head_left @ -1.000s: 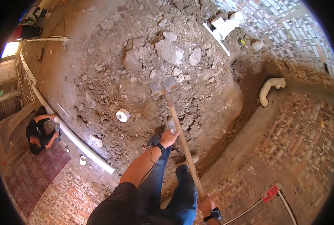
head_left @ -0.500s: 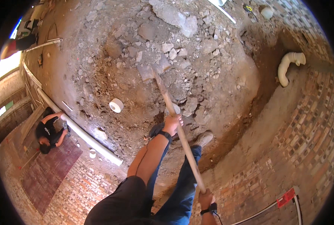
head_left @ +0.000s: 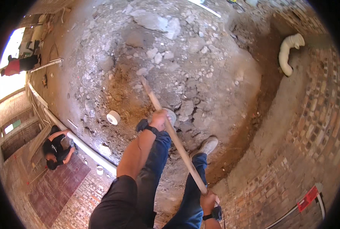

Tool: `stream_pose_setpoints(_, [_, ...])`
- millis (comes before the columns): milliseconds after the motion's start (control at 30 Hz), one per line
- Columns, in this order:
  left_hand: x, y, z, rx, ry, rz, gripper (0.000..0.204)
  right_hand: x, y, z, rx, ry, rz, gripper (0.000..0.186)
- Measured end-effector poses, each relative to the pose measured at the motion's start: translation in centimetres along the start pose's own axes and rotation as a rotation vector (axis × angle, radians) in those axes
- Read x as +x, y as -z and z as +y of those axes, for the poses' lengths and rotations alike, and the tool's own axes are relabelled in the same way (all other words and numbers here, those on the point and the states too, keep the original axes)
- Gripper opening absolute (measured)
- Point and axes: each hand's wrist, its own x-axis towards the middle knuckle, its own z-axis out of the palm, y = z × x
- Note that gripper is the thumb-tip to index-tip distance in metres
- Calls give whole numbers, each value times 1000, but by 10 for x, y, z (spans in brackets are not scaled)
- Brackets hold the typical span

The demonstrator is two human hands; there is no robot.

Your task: The person uses a shovel to dig dirt from a hole in a brick-walled room, then uses a tape measure to measure the distance from the wall to a white pipe fixture in the ground, and finally applies glue or sealant to a larger white pipe section.

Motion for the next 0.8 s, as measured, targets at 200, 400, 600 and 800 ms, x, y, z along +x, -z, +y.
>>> stream_pose_setpoints(200, [-21, 34, -27, 70, -4, 8, 12, -28, -23, 19, 18, -61, -43, 21])
stream_pose_setpoints(400, [-85, 12, -80, -20, 27, -85, 15, -70, -7, 94, 52, -104, -50, 17])
stream_pose_setpoints(600, [-174, -18, -106, 62, 87, 1, 12, -112, 13, 177, 2, -58, -254, 31])
stream_pose_setpoints(800, [-228, -86, -148, 160, 102, -117, 6, -172, 25, 246, 91, -146, -184, 31])
